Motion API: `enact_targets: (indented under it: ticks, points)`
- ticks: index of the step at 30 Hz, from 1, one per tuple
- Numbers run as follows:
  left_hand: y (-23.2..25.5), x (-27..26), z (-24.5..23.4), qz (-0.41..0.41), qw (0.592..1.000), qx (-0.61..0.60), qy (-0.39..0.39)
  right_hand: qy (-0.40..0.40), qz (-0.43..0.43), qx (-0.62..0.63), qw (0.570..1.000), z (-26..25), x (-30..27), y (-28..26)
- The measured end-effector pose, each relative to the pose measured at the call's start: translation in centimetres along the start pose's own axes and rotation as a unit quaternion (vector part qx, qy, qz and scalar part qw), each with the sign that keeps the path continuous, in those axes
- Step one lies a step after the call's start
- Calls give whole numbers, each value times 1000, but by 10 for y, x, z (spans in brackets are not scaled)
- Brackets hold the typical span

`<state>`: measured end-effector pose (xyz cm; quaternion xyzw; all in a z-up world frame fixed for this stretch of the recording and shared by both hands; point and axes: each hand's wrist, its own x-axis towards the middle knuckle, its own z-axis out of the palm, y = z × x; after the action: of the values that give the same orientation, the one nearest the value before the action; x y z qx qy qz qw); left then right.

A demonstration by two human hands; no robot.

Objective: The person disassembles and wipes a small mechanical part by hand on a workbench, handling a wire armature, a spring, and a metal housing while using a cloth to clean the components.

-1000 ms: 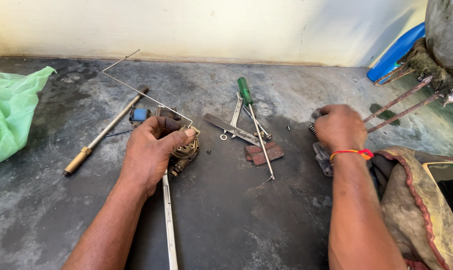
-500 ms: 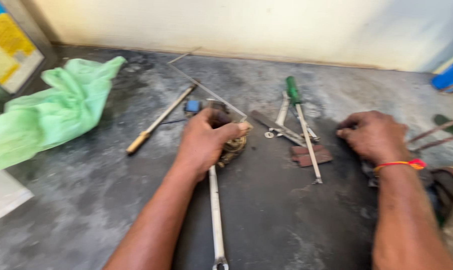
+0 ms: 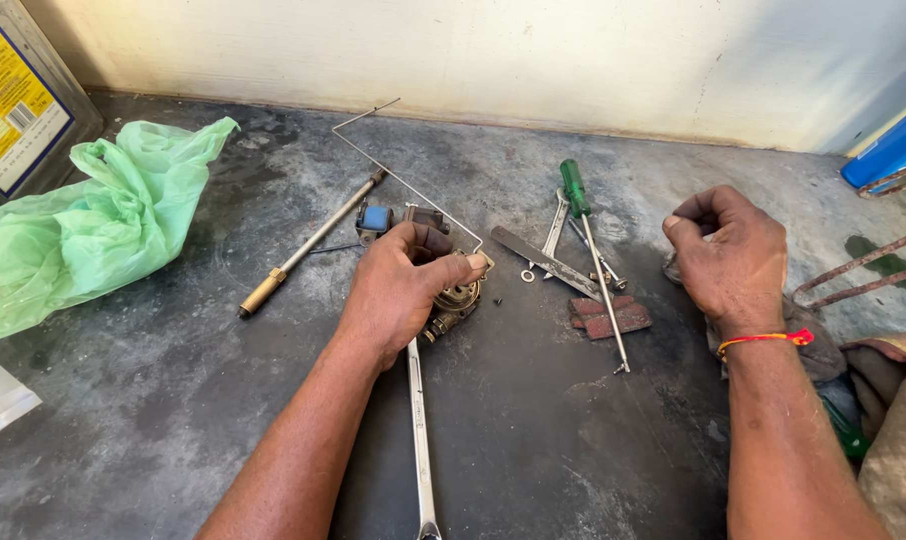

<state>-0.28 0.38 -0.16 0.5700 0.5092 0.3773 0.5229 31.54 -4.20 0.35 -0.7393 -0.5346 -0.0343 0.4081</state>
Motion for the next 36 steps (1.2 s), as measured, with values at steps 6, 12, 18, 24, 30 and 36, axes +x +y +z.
enact_targets:
  ticks: [6, 12, 18, 24, 30, 36]
  points:
    - [0, 0, 0, 38, 999, 9, 17, -70, -28, 73, 995, 12, -13, -35]
    - [0, -2, 2, 5, 999, 31, 21, -172, -183, 156, 955, 43, -46, -83]
    - [-3, -1, 2, 28, 996, 65, 52, -244, -71, 181, 950, 61, -58, -93]
    - [-3, -1, 5, 1, 997, 62, 43, -278, -30, 278, 919, 72, -64, -92]
    - [-3, -1, 4, 1, 997, 65, 42, -260, -39, 228, 938, 74, -66, -88]
    - [-5, 0, 3, 16, 997, 66, 47, -290, -18, 296, 910, 81, -64, -82]
